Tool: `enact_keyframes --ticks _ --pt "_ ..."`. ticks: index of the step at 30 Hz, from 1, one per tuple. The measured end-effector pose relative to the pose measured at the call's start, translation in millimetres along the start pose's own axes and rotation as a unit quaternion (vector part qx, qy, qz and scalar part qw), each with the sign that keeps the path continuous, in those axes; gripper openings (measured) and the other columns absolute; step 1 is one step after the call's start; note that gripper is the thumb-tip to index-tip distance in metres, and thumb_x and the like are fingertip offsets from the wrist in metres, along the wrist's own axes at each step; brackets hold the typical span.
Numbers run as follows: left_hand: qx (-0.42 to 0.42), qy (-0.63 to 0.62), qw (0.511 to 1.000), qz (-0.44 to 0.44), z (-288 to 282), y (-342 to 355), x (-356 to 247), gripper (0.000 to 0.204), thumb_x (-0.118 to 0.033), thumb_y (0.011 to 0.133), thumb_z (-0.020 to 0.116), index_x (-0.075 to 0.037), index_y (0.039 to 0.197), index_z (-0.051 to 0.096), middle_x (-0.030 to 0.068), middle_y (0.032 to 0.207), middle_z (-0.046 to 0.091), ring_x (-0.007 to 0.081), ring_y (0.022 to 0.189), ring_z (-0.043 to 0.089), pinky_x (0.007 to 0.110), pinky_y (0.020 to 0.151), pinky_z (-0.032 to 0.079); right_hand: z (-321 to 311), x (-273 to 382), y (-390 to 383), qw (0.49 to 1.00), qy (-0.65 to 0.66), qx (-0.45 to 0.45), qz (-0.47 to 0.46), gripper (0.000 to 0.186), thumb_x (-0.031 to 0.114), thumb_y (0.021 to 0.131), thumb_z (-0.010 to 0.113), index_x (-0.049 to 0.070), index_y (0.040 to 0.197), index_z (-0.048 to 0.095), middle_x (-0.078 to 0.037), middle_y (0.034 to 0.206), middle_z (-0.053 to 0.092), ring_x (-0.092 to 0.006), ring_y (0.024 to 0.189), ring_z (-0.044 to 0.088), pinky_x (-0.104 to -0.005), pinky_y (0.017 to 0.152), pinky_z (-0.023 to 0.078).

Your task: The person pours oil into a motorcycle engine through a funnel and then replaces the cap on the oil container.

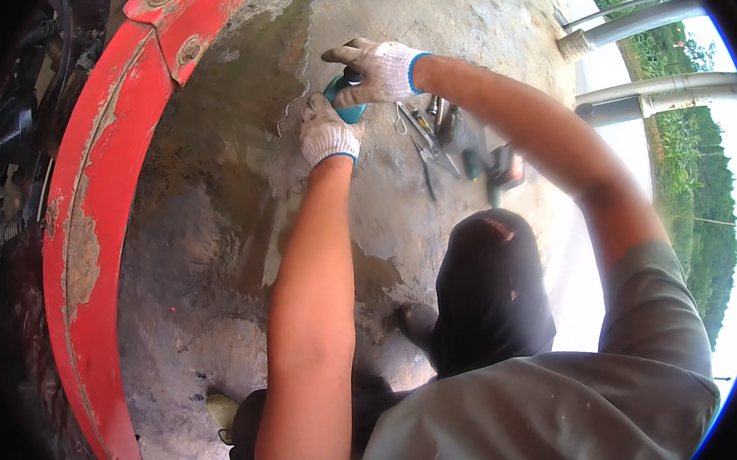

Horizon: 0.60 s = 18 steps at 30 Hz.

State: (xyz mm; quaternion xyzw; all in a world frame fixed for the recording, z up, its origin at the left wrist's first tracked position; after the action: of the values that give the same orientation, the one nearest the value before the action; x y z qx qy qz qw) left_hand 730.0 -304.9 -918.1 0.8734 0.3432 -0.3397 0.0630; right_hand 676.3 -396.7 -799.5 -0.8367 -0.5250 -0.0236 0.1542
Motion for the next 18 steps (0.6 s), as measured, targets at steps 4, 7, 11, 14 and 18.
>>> enact_keyframes --ticks 4,7,11,14,18 --pt "-0.006 0.008 1.0 -0.004 -1.7 -0.4 -5.3 0.092 -0.044 0.068 0.093 -0.008 0.137 0.044 0.0181 0.135 0.058 0.0374 0.116 0.067 0.048 0.095 0.058 2.3 -14.2 9.4 0.983 -0.073 0.098 0.134 0.065 0.05 0.093 0.065 0.008 0.142 0.055 -0.026 0.105 0.072 -0.044 0.106 0.069 -0.0491 0.093 0.054" --pt "0.012 0.002 1.0 -0.009 -6.0 -1.4 -4.5 0.087 -0.042 0.07 0.093 -0.008 0.134 0.045 0.0188 0.134 0.059 0.0372 0.117 0.067 0.047 0.096 0.058 -44.6 -9.7 -0.4 0.997 -0.051 -0.061 0.015 0.049 0.035 0.092 0.07 0.01 0.133 0.06 -0.021 0.109 0.072 -0.0396 0.106 0.069 -0.0467 0.092 0.055" --pt "-0.005 -0.004 1.0 -0.02 -1.6 3.1 6.6 0.084 -0.039 0.069 0.094 -0.008 0.13 0.046 0.0209 0.132 0.059 0.0391 0.117 0.066 0.048 0.096 0.058 -53.7 -32.0 -54.7 0.988 0.109 -0.062 0.092 0.047 0.028 0.092 0.075 0.011 0.134 0.062 -0.016 0.119 0.07 -0.0318 0.111 0.069 -0.0427 0.097 0.056" --pt "0.01 -0.037 0.999 0.011 1.9 3.5 0.9 0.089 -0.04 0.068 0.089 -0.008 0.138 0.044 0.0242 0.139 0.055 0.0414 0.125 0.06 0.049 0.104 0.053 54.8 -46.9 -126.4 0.979 0.036 0.134 0.149 0.042 0.04 0.082 0.079 0.008 0.109 0.074 -0.02 0.112 0.073 -0.0368 0.106 0.071 -0.0451 0.094 0.056" --pt "-0.054 -0.032 0.997 0.044 -4.5 -0.7 -8.8 0.086 -0.037 0.067 0.093 -0.007 0.129 0.043 0.0234 0.13 0.059 0.0434 0.115 0.066 0.052 0.094 0.058 202.1 -83.6 -214.5 0.95 -0.038 0.258 0.172 0.047 0.035 0.077 0.08 0.005 0.113 0.073 -0.023 0.116 0.071 -0.0405 0.11 0.069 -0.0475 0.094 0.057"
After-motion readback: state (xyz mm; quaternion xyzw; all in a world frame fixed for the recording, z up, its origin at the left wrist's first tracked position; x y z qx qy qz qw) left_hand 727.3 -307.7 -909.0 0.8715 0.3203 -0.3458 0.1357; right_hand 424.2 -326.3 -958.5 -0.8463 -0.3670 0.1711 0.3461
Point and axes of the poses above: each hand's wrist, its own y-axis towards the middle knuckle, its own z-axis out of the palm, x = y × z, the point moved 8 cm from there along y, towards the middle knuckle
